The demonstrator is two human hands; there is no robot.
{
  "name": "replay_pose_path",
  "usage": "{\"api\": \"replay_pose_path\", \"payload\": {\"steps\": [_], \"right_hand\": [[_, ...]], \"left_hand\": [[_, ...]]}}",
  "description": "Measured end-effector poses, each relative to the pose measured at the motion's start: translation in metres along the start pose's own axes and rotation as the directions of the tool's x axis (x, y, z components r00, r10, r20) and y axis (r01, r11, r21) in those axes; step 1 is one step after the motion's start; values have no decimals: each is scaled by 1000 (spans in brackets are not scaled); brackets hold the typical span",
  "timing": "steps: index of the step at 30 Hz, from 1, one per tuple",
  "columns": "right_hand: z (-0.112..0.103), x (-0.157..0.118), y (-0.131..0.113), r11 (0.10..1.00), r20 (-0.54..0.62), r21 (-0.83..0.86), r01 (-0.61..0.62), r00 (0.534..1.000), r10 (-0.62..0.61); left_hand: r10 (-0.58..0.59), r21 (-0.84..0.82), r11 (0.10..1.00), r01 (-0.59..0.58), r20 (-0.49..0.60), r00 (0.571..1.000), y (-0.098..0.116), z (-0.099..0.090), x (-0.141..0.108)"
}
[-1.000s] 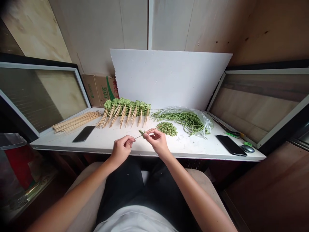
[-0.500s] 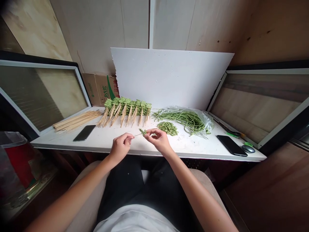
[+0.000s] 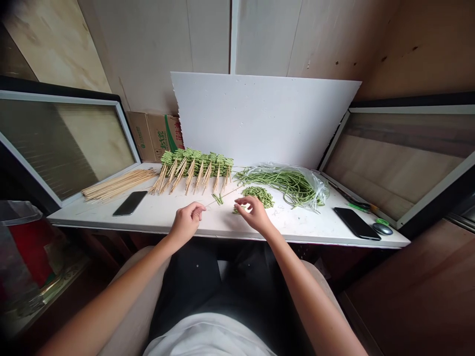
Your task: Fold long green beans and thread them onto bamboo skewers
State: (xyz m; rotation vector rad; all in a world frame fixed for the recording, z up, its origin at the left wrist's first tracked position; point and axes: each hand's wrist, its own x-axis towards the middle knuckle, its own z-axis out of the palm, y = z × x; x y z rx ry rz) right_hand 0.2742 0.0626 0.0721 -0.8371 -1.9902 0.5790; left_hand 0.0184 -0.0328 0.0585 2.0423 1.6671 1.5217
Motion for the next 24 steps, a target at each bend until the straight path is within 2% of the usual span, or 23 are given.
{"api": "replay_pose_path", "payload": {"steps": [4, 10, 15, 24], "right_hand": [[0, -4, 29, 930, 110, -348, 122, 990, -89], [6, -9, 45, 799, 116, -590, 113, 992, -54], [9, -10, 49, 738, 91, -667, 99, 995, -51], [14, -11, 52, 787, 75, -615, 50, 997, -4]], "left_hand": [[-9, -11, 1000, 9, 16, 1000, -3, 2, 0], [-10, -18, 1000, 11, 22, 1000, -5, 2, 0], [-6, -17, 1000, 7, 29, 1000, -6, 3, 0], [-27, -18, 999, 28, 48, 998, -8, 5, -2]]}}
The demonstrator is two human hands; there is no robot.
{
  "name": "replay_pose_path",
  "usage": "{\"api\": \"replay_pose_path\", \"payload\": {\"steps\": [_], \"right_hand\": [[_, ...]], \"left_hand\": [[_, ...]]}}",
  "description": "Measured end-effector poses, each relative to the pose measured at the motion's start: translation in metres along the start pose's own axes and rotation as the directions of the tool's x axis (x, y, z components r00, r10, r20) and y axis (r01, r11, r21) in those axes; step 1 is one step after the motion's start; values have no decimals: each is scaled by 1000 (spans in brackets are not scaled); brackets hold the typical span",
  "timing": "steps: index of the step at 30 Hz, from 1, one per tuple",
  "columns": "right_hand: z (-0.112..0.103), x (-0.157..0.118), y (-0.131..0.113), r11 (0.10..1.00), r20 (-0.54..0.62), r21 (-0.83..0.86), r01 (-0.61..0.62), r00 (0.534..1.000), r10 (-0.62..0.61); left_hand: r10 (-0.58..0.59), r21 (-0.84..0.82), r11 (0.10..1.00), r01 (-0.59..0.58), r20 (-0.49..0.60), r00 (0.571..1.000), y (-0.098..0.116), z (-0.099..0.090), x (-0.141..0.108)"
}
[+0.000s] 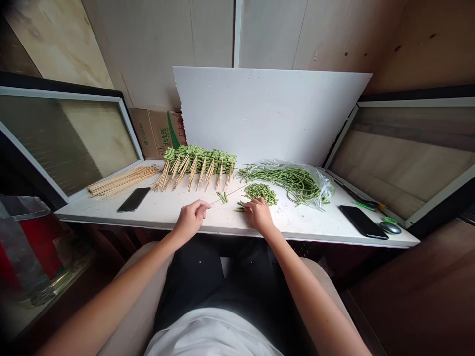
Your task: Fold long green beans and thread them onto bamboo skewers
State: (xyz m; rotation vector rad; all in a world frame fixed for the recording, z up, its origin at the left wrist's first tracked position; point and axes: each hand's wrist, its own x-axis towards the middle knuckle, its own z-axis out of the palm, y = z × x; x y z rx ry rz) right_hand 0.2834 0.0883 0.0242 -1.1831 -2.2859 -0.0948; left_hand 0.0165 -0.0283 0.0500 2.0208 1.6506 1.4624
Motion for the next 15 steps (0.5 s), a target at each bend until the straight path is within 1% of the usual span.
{"api": "replay_pose_path", "payload": {"steps": [4, 8, 10, 12, 14, 15], "right_hand": [[2, 0, 2, 1000, -15, -1, -25, 1000, 25], [-2, 2, 5, 992, -69, -34, -118, 991, 116], [-8, 3, 8, 985, -62, -60, -159, 986, 155], [-17, 4, 15, 988, 8, -56, -142, 990, 142], [-31, 6, 24, 996, 148, 30, -87, 986, 81], [-38, 7, 28, 992, 236, 100, -74, 971, 48]], "left_hand": [[2, 6, 1000, -2, -4, 1000, 0, -1, 1], [6, 7, 1000, -5, -11, 1000, -1, -2, 2], [3, 6, 1000, -3, -8, 1000, -1, -3, 2], [-2, 7, 1000, 2, -5, 1000, -1, -3, 3], [-4, 8, 1000, 4, -5, 1000, -2, -4, 3], [-3, 8, 1000, 3, -5, 1000, -2, -4, 3]]}}
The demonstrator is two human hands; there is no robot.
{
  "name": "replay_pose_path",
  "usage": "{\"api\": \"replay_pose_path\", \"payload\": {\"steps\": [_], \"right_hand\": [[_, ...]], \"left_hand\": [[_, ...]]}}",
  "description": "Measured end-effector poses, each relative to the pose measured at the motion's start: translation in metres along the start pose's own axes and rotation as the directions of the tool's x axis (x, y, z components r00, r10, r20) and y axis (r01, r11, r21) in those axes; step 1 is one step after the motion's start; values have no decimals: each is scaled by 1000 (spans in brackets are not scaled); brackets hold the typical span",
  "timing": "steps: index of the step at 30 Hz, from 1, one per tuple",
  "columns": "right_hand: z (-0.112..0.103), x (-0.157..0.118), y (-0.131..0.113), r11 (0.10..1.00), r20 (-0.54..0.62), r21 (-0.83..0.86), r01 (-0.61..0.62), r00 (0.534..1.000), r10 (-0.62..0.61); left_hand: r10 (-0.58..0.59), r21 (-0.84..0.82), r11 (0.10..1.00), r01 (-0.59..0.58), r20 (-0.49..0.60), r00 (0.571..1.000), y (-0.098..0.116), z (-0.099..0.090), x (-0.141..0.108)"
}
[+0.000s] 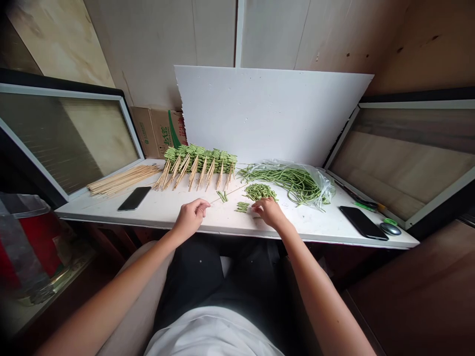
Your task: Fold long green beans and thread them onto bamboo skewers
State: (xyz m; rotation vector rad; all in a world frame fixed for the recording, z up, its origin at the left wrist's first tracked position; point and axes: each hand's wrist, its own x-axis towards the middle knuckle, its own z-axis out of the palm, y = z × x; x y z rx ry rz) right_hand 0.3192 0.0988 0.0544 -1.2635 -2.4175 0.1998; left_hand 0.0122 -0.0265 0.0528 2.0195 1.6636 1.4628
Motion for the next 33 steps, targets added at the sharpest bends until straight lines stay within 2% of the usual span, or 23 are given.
{"api": "replay_pose_path", "payload": {"steps": [2, 4, 6, 9, 11, 13, 15, 17, 20, 24, 28, 30, 33], "right_hand": [[-15, -2, 7, 992, 167, 119, -41, 986, 21], [-25, -3, 10, 982, 268, 147, -120, 960, 77], [-30, -5, 10, 982, 302, 122, -144, 948, 102], [-29, -6, 2, 992, 309, 62, -108, 947, 84], [-27, -7, -4, 998, 289, 13, -68, 955, 61], [-26, -7, -11, 1000, 215, -1, -28, 976, 28], [-25, -6, -18, 997, 111, 71, -2, 994, -6], [-25, -4, -25, 974, 18, 229, -2, 1000, -2], [-26, -1, -33, 836, -75, 546, -42, 992, 98], [-26, 2, -40, 517, -85, 854, -55, 966, 244], [-29, 1, -47, 220, 8, 974, -58, 975, 222], [-30, 1, -50, 127, 15, 991, -42, 979, 205], [-30, 0, -53, 44, 13, 999, -23, 977, 214]], "left_hand": [[2, -3, 1000, -2, 4, 1000, -1, 0, 0], [6, -8, 1000, -6, 14, 1000, -2, 0, 0], [10, -9, 1000, -9, 23, 1000, -3, 1, 0], [9, -3, 1000, -9, 39, 999, -3, 3, -1], [7, -2, 1000, -7, 48, 999, -4, 3, -2], [6, -4, 1000, -6, 53, 999, -4, 3, -3], [8, -7, 1000, -8, 53, 999, -4, 2, -2], [13, -7, 1000, -13, 46, 999, -4, 1, -1], [19, -7, 1000, -19, 23, 1000, -4, 1, 0], [27, -16, 1000, -27, 7, 1000, -2, 1, -1], [41, -25, 999, -41, 8, 999, 2, 0, -2], [43, -37, 998, -42, 12, 999, 3, 0, -3], [44, -56, 997, -43, 21, 999, 5, 0, -3]]}}
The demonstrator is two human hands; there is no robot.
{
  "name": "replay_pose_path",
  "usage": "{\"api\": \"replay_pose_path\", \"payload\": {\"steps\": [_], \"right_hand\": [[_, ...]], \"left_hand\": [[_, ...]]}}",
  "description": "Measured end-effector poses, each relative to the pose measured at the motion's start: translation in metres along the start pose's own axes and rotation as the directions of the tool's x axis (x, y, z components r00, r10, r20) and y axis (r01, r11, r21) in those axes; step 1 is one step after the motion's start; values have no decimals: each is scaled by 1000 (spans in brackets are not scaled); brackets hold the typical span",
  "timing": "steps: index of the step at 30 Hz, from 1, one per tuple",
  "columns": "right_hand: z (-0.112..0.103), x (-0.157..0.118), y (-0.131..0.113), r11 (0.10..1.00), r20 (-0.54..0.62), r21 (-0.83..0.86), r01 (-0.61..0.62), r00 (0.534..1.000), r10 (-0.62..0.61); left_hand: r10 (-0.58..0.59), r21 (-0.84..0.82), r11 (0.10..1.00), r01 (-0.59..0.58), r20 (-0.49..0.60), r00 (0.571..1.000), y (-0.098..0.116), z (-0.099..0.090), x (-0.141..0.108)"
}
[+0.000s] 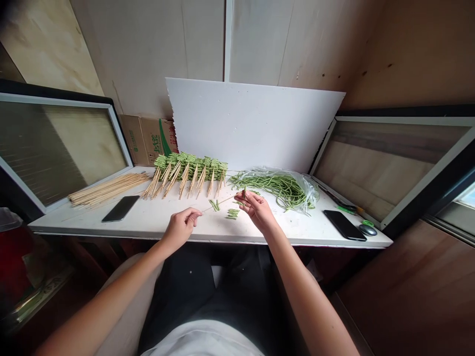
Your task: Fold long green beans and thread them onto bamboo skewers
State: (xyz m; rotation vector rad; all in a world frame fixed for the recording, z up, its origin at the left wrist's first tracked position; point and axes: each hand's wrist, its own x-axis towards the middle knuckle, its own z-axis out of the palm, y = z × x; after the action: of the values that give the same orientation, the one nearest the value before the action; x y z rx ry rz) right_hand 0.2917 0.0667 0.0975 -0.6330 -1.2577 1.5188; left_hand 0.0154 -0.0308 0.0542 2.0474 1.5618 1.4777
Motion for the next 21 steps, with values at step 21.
{"api": "replay_pose_path", "payload": {"steps": [21], "right_hand": [[-2, -1, -1, 990, -28, -139, 32, 999, -36]], "left_hand": [[7, 58, 998, -7, 6, 1000, -5, -1, 0]]}}
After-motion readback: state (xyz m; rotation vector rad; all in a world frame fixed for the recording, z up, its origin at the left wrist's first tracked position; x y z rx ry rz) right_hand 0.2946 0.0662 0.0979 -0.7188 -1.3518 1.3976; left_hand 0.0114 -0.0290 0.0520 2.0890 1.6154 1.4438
